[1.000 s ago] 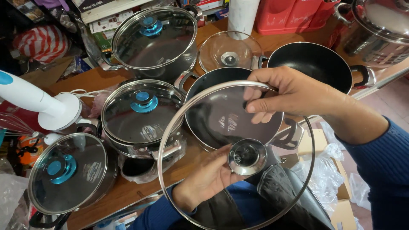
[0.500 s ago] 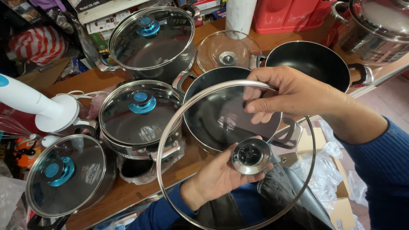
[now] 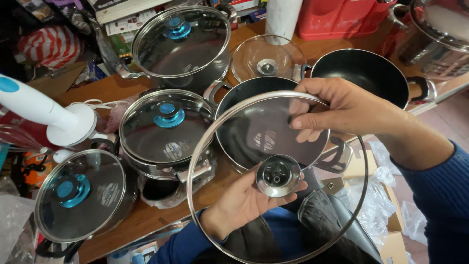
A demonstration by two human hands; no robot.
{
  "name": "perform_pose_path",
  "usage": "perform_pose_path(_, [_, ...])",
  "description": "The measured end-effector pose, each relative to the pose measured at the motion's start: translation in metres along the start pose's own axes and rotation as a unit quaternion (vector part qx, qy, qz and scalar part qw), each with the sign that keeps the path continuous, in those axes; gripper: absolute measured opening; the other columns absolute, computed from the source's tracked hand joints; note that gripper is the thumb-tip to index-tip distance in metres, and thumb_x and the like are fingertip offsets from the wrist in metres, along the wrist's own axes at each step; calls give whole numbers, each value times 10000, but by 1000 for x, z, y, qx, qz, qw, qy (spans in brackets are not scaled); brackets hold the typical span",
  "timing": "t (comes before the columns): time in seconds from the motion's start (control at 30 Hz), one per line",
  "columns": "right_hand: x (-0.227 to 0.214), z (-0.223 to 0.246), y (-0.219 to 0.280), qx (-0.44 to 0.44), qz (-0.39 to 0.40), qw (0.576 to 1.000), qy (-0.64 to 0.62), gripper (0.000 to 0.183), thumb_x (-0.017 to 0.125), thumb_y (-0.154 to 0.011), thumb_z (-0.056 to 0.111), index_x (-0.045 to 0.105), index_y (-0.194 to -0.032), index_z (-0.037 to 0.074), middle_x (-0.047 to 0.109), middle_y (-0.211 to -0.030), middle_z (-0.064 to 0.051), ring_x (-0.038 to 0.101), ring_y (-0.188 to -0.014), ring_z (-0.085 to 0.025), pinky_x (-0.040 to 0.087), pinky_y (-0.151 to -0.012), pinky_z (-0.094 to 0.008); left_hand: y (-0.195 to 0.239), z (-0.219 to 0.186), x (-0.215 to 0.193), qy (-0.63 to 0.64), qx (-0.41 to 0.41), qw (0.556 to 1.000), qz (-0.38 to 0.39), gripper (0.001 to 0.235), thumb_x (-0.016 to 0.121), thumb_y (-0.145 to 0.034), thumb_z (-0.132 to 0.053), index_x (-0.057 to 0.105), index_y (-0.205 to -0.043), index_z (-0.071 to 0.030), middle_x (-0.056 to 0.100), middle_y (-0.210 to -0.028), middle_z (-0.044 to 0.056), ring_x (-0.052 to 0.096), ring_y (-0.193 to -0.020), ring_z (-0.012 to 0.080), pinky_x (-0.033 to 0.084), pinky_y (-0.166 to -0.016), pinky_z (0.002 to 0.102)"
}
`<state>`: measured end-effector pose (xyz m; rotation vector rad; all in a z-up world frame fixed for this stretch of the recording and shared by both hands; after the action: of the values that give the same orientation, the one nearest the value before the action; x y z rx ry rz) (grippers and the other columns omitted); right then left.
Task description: Assembling glass lids by attaching knobs and matching them to the correct pots in a cookware set.
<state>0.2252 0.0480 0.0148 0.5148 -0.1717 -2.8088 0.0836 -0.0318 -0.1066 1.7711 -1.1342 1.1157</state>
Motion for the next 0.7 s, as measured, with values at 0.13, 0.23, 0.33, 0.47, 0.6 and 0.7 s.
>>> perform_pose_path(0.13, [3,4,-1,-28,10,999,-12,191,750,-858,71,631,-1002,32,759,-822,-130,863,-725,-244,746,-654,-325,-2,4,-21,-31,15,999,-19,546,420,-1094,-339,506,-1466,52,569,-1465,254,565,-1328,452,503,-1081,438])
perform_pose_path(0.23, [3,2,-1,-13,6,1000,-15,183,760,-852,90,636,-974,34,799,-765,-156,853,-688,-234,729,-647,-313,-6,9,-50,-5,35,998,-45,403,420,-1129,-344,585,-1384,-78,661,-1367,138,648,-1193,278,540,-901,397])
perform_pose_path(0.33, [3,4,0,-22,10,999,-24,195,758,-852,85,646,-1005,38,787,-791,-133,853,-716,-220,730,-658,-301,-3,11,-46,-34,11,998,-43,454,378,-1136,-360,574,-1409,-55,652,-1380,141,631,-1211,262,521,-925,370])
perform_pose_path(0.47, [4,5,1,-23,17,999,-31,197,747,-860,60,633,-1017,27,775,-830,-137,865,-742,-250,741,-673,-323,-2,15,-58,-53,-3,995,-87,450,446,-1100,-384,604,-1372,-61,694,-1303,137,673,-1144,265,553,-895,365])
perform_pose_path(0.6, [5,10,1,-33,22,999,-25,182,747,-862,67,648,-1011,32,783,-832,-123,852,-730,-216,738,-674,-302,-2,16,-66,-22,4,993,-119,369,486,-1088,-337,622,-1328,-92,704,-1289,134,684,-1148,298,568,-890,406])
perform_pose_path(0.7, [4,2,-2,-3,9,1000,-23,200,757,-854,54,642,-1015,26,764,-830,-140,863,-728,-257,735,-664,-321,0,5,-23,-40,-5,998,-56,594,414,-1077,-414,544,-1430,47,621,-1401,235,607,-1278,432,516,-1050,462])
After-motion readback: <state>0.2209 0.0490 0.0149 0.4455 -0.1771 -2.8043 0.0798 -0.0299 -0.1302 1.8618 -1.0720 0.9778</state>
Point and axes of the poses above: each hand's wrist, its own y-axis away from the middle knuckle, its own x-axis out of the palm, z = x × y, the point moved 10 cm from there along -y, towards the middle knuckle
